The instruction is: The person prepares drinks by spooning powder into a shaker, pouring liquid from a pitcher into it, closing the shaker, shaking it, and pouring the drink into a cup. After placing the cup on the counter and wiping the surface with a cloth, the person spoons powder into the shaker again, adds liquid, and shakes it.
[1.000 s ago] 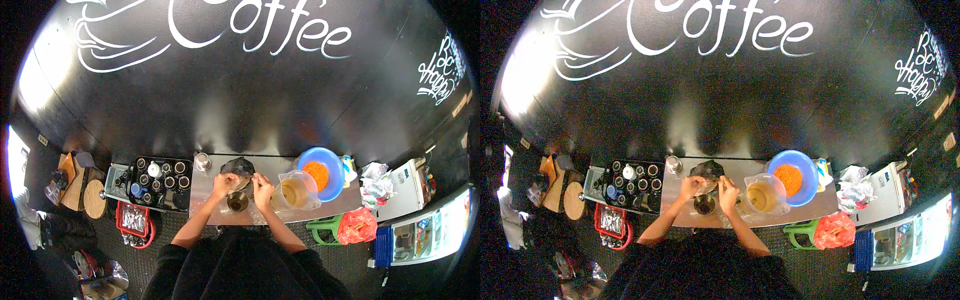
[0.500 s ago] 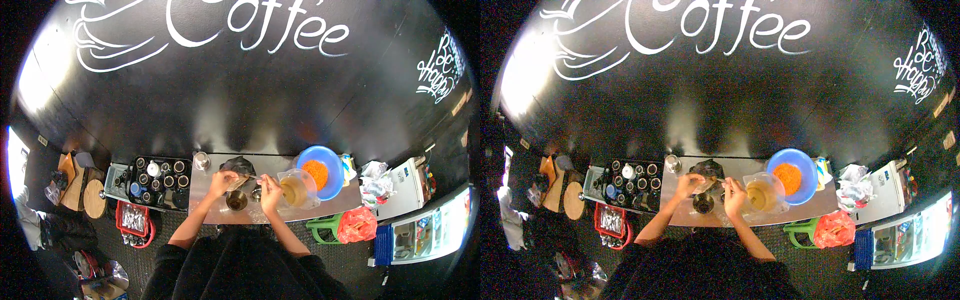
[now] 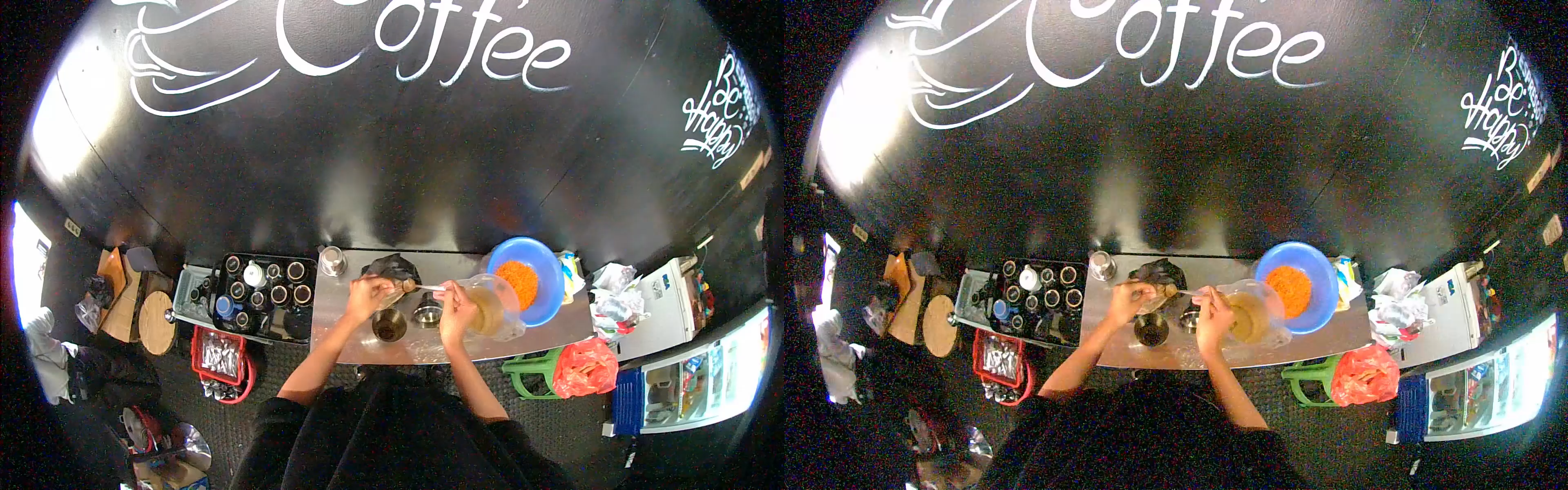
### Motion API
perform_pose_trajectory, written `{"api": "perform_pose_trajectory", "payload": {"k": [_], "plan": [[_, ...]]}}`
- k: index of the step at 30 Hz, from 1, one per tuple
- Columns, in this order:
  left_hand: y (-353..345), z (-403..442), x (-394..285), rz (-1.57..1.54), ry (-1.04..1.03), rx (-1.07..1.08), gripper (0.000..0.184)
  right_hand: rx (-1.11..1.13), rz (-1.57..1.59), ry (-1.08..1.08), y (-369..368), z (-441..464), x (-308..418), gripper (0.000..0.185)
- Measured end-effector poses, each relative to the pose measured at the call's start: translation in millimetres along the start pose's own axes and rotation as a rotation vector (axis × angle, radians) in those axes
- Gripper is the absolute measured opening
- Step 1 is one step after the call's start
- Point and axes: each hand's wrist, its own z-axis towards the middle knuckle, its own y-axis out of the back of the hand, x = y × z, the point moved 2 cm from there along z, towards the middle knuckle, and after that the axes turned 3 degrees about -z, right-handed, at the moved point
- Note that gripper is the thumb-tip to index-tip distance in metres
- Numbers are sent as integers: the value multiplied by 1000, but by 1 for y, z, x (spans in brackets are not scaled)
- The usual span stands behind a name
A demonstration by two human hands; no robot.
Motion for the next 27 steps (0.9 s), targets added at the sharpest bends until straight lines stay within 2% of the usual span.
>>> {"api": "perform_pose_trajectory", "payload": {"k": [2, 4, 8, 14, 16, 20, 22, 23, 25, 27], "plan": [[-1, -1, 1, 44, -56, -21, 14, -27, 58, -1, 4, 0, 0, 19], [-1, -1, 3, 45, 90, 10, 12, -16, 66, -58, 8, 3, 0, 19], [1, 1, 5, 16, 60, -14, 11, -37, 20, -91, 16, 5, -1, 21], [2, 1, 11, -44, 80, -15, 10, -56, 110, -98, 26, 3, -1, 22], [1, 0, 18, -171, 98, -53, 9, 22, 109, -91, 28, 0, 6, 22], [0, -5, 21, -217, 65, -85, 11, 88, 131, -156, 20, -19, 13, 19], [7, -9, 9, -116, 201, -24, 16, 235, 20, -73, 14, -30, 10, 17], [9, -10, 8, -116, 203, -25, 16, 237, 20, -74, 16, -32, 8, 17], [10, -18, 11, -305, 172, 101, 18, 509, -306, 214, 9, -37, 17, 15], [8, -24, 19, -349, 150, 156, 18, 507, -329, 198, 9, -43, 20, 16]]}}
